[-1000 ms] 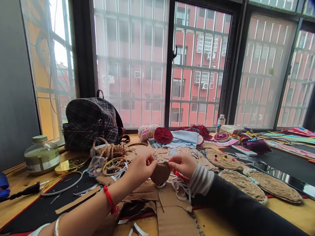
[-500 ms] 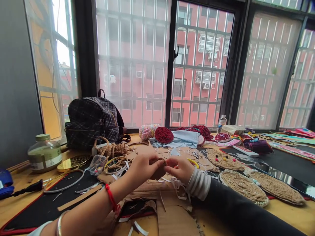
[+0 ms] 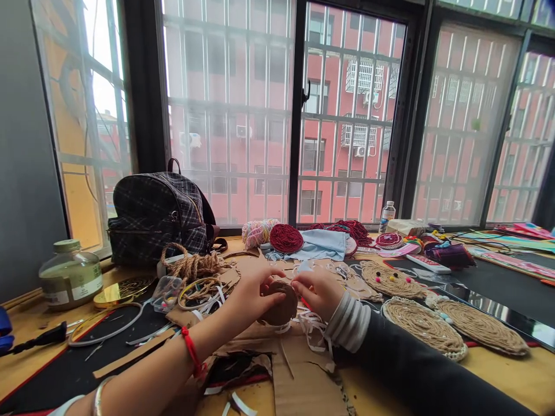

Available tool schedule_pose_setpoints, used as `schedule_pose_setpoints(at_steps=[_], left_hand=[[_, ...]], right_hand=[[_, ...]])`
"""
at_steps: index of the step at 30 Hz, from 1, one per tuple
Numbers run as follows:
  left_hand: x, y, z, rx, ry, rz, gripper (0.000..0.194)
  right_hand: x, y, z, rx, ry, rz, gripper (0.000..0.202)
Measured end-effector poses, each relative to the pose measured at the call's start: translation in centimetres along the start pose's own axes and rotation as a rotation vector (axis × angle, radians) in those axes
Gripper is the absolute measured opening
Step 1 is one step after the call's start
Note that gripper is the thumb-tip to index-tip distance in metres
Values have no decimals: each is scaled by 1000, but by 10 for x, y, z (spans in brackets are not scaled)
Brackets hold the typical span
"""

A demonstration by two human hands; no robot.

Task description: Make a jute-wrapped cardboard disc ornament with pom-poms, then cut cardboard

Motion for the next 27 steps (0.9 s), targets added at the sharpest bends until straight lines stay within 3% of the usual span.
schedule_pose_setpoints(at_steps=[4,9,13,19,23,27], left_hand=[[-1,6,-1,68,-12,-70,27],[-3,12,-2,98,-52,-6,24],[-4,17,-3,139,-78,-2,22],[-4,31,-5,212,-128,13,21],[-5,43,-6,302,-146,12,22],[-4,53,-5,388,-167,26,21]], right_hand=[[39,4,9,-213,-237,295,15],[70,4,16,-297,-313,355,18],[65,3,8,-318,-230,359,39],[47,-7,-1,-366,-90,375,28],[44,-9,-2,-352,-101,423,23],[46,1,-1,-252,-160,501,24]])
Point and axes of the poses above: each hand's wrist, its own z-axis away from the middle knuckle, its own y-axis out of the back of the hand, x = y × z, the point moved 6 cm from there along -z, towards the middle knuckle, and after that the axes turned 9 degrees about y, right-handed, at the moved point
